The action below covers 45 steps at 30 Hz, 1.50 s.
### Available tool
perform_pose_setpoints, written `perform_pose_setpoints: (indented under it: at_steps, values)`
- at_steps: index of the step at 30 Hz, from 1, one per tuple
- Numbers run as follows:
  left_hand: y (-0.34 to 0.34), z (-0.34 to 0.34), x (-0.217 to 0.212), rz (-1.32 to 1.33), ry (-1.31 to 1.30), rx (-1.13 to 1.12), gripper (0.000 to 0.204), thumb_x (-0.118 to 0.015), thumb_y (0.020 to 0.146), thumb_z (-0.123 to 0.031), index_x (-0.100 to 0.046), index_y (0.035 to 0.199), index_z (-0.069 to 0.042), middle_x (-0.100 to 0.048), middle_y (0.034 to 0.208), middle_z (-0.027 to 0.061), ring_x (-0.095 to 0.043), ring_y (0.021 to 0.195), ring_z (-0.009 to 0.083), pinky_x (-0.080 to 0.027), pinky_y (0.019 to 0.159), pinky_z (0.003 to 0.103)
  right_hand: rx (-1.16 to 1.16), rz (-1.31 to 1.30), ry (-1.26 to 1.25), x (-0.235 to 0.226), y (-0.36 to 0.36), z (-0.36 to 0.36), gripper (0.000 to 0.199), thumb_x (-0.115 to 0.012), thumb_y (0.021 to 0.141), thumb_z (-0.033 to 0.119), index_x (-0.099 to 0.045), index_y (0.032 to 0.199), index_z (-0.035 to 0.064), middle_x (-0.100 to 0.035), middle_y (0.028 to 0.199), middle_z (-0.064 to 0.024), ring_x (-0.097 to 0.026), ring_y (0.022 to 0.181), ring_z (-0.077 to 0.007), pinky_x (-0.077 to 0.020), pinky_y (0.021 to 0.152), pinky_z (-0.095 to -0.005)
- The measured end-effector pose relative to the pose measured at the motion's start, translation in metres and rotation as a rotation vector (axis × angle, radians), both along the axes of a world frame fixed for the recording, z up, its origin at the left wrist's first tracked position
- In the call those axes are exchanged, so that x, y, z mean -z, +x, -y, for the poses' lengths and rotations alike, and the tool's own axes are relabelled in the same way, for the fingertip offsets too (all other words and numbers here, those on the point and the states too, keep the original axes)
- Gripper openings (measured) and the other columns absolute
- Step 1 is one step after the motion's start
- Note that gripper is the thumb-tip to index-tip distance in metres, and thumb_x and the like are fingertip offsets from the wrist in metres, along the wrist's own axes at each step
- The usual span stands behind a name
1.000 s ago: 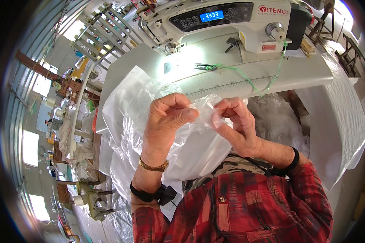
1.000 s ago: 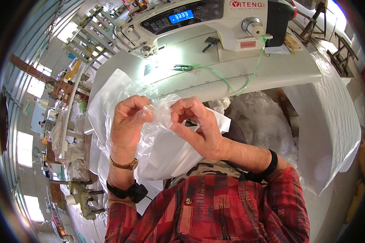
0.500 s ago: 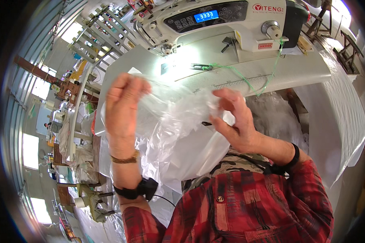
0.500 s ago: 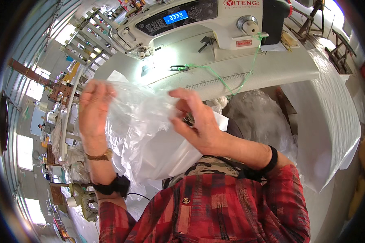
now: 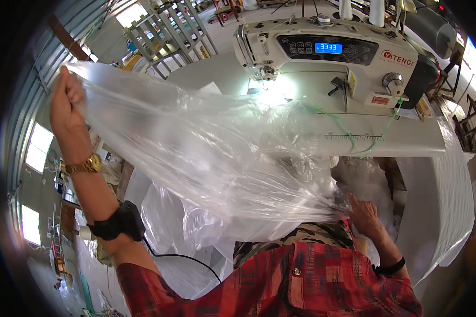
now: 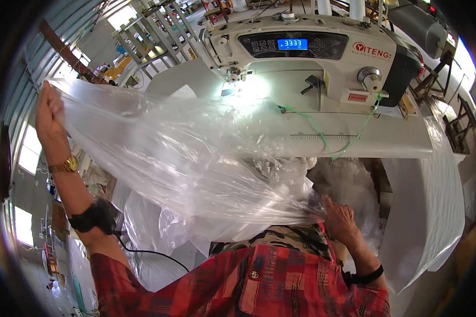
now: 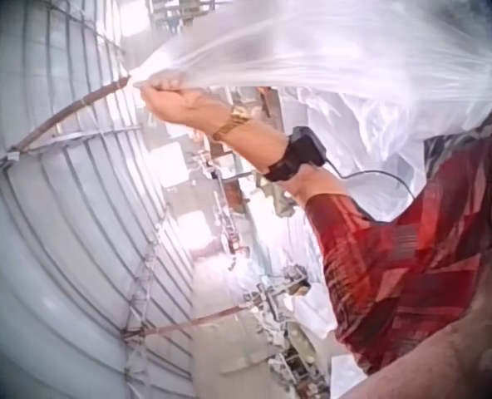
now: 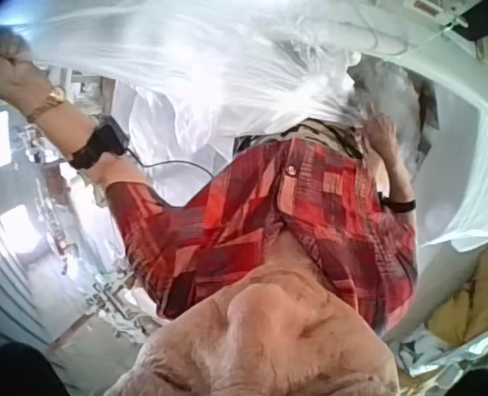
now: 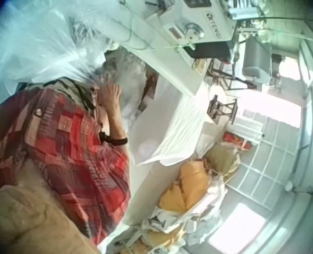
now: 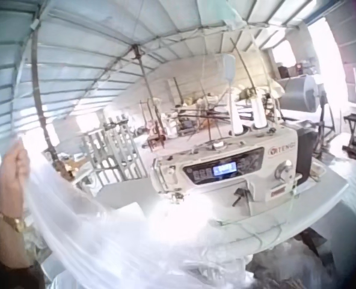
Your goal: Sewing a large piece of white plastic or fabric material using an industrial sewing machine.
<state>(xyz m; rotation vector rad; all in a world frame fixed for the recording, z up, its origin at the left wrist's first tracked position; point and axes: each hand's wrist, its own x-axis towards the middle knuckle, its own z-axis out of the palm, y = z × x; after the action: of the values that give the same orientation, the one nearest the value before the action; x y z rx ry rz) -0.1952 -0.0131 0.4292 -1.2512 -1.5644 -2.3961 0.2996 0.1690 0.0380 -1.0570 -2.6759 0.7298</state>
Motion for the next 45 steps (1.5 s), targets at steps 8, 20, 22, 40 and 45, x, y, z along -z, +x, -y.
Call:
perform_pose_setpoints:
  at_steps: [8, 20, 22, 40, 45]
  values:
    - [0.084, -0.022, -0.020, -0.356, -0.090, 0.236, 0.019, -0.062, 0.098, -0.019, -0.056, 0.083, -0.009, -0.040, 0.062, -0.0061, -0.035, 0.048, -0.0019, -0.026, 0.039, 0.014, -0.317, -0.747, 0.392, -0.164, -0.116, -0.028, 0.043, -0.065, 0.088, 0.018, -0.055, 0.126, 0.0009, -0.062, 0.117, -0.0189, -0.058, 0.103, -0.0370, -0.0459, 0.090, -0.0432]
    - [0.095, 0.025, -0.048, -0.861, -0.003, -0.335, 0.020, -0.049, 0.103, -0.018, -0.056, 0.111, -0.001, -0.050, 0.088, -0.0003, -0.044, 0.069, 0.0038, -0.037, 0.063, 0.018, -0.643, -0.342, 0.446, -0.122, -0.276, -0.008, 0.030, -0.066, 0.089, 0.038, -0.066, 0.096, 0.0087, -0.062, 0.085, -0.0018, -0.059, 0.089, -0.0219, -0.0330, 0.105, -0.0496]
    - [0.075, 0.031, -0.054, -0.651, -0.007, -0.381, 0.026, -0.051, 0.103, -0.017, -0.060, 0.120, 0.001, -0.054, 0.096, -0.0013, -0.048, 0.075, 0.0029, -0.042, 0.069, 0.016, -0.806, -0.391, 0.395, -0.107, -0.237, 0.030, 0.021, -0.064, 0.091, 0.028, -0.063, 0.081, 0.0089, -0.061, 0.078, -0.0048, -0.059, 0.079, -0.0240, -0.0435, 0.085, -0.0458]
    - [-0.023, -0.139, 0.186, -0.805, -0.797, -0.176, 0.018, -0.064, 0.093, -0.021, -0.056, 0.089, -0.006, -0.063, 0.069, 0.0102, -0.062, 0.059, 0.0281, -0.047, 0.055, 0.037, -0.616, -0.364, 0.382, -0.098, -0.208, -0.020, 0.023, -0.066, 0.084, 0.015, -0.064, 0.104, 0.0036, -0.068, 0.096, -0.0102, -0.064, 0.096, -0.0296, -0.0501, 0.082, -0.0416]
    - [-0.053, -0.152, 0.220, -0.877, -0.789, -0.275, 0.016, -0.066, 0.089, -0.019, -0.060, 0.086, -0.005, -0.066, 0.084, 0.0062, -0.064, 0.076, 0.0279, -0.048, 0.068, 0.040, -0.707, -0.336, 0.345, -0.095, -0.261, -0.048, 0.040, -0.069, 0.084, 0.014, -0.060, 0.123, 0.0069, -0.057, 0.131, -0.0076, -0.047, 0.129, -0.0274, -0.0400, 0.105, -0.0433]
